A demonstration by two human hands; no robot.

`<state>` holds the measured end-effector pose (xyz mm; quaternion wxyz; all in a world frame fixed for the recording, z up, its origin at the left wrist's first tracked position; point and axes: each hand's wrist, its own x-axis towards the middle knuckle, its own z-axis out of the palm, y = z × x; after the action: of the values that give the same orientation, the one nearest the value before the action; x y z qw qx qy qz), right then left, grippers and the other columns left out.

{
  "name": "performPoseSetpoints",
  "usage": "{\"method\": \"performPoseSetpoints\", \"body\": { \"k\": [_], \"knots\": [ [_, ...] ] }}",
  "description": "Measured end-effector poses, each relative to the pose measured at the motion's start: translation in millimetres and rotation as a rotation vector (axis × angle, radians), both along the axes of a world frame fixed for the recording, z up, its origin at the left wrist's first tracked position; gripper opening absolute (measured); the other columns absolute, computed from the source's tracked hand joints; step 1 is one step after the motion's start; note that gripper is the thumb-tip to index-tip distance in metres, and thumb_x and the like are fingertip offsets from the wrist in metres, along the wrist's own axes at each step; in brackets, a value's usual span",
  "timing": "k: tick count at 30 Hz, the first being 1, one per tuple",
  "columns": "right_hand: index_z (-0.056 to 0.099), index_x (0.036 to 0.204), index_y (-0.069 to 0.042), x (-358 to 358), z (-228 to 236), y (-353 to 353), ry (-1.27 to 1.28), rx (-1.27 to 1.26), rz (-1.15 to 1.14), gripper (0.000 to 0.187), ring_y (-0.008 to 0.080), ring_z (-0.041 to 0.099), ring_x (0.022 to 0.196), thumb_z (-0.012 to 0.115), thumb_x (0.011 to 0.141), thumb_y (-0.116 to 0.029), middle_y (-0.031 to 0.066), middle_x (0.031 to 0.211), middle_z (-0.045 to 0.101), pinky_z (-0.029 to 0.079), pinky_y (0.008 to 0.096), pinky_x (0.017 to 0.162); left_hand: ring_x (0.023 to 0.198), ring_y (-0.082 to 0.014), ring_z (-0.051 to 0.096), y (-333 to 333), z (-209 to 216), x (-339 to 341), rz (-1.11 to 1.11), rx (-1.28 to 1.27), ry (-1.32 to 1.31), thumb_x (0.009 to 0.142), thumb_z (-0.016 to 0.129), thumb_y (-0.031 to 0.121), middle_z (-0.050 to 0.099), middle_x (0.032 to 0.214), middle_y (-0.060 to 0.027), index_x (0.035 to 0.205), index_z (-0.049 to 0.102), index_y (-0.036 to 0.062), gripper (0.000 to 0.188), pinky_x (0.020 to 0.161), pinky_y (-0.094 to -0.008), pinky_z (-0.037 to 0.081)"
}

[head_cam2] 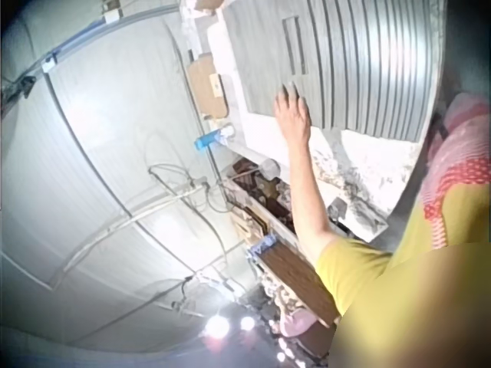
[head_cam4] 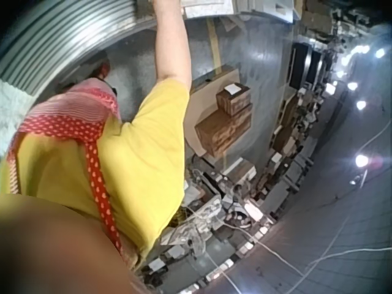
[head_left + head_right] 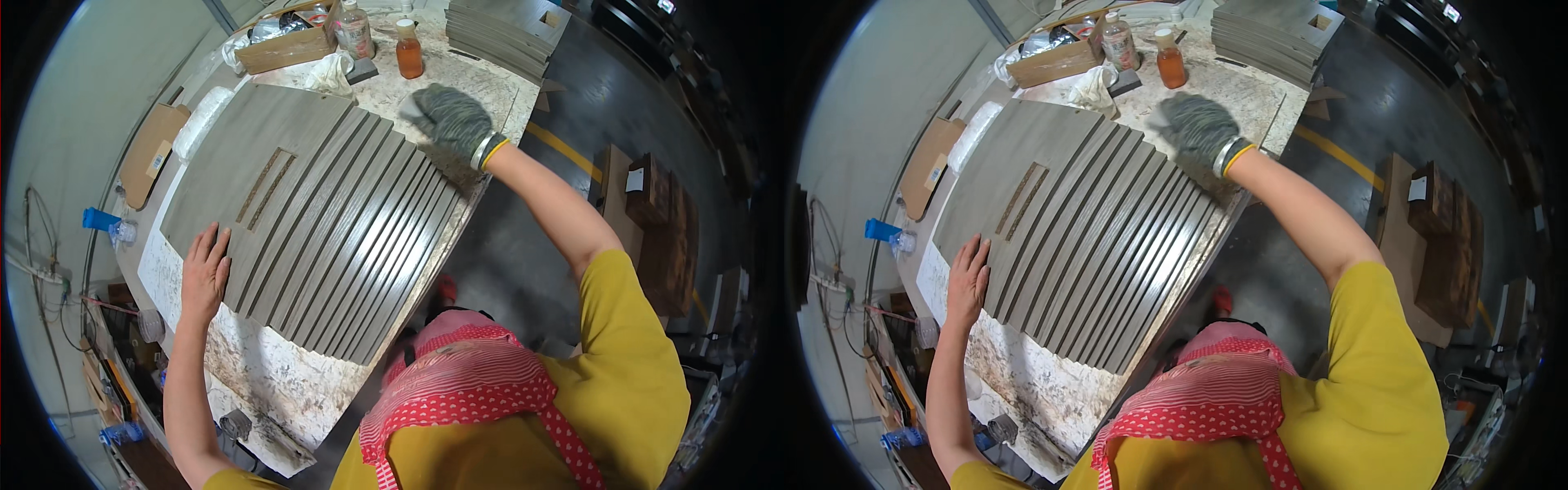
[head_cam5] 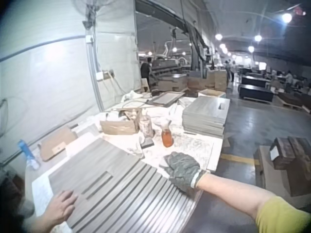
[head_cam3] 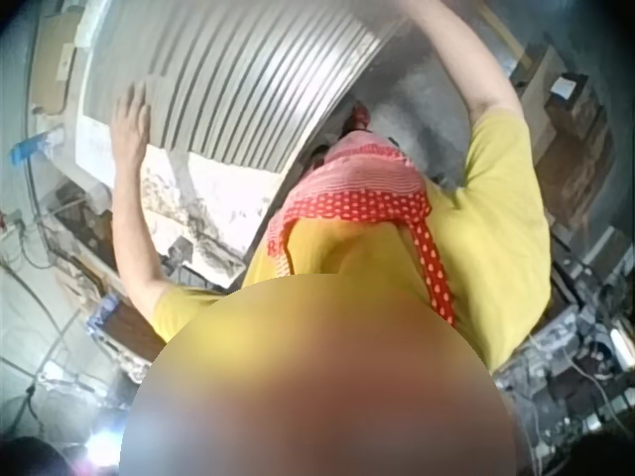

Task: Cleaning and inspecting wood furniture panels during manufacturing.

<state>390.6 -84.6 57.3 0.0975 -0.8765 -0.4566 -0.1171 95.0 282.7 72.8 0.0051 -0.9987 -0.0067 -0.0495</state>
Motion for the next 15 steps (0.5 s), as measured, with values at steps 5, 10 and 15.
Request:
{"method": "performPoseSetpoints", "body": {
  "k": [5,10,15],
  "knots": [
    [0.059,0.099,-0.006,-43.7,-11.5,29.6,0.09,0.106,0.059,0.034,0.032,0.059,0.089,0.054,0.084,-0.036,0.0156,0.095,0.06,0.048,0.0419,0.079,0.124,-0.0378,0.039,-0.2,1.3,-1.8,0.005,0.025,-0.003,0.092,0.046,0.023,0.039,0.141,-0.0108,0.134,0.047,0.0155,0.042,0.104,-0.0431,0.033],
    [0.059,0.105,-0.005,-3.5,2.6,4.1,0.134,-0.003,-0.207,0.041,0.0333,0.057,0.096,0.048,0.089,-0.042,0.0178,0.103,0.058,0.047,0.0435,0.082,0.123,-0.038,0.04,0.7,0.8,-2.9,0.007,0.027,-0.016,0.093,0.045,0.023,0.041,0.14,-0.0117,0.133,0.048,0.0148,0.041,0.103,-0.0432,0.033],
    [0.056,0.114,-0.005,1.3,-47.3,8.5,-0.197,0.146,0.033,0.042,0.034,0.056,0.099,0.048,0.089,-0.038,0.0213,0.108,0.056,0.045,0.0433,0.086,0.119,-0.0358,0.043,-4.2,4.1,-3.8,-0.033,0.051,-0.067,0.092,0.047,0.023,0.045,0.135,-0.0128,0.13,0.05,0.0133,0.039,0.101,-0.0419,0.035]
  ]
}}
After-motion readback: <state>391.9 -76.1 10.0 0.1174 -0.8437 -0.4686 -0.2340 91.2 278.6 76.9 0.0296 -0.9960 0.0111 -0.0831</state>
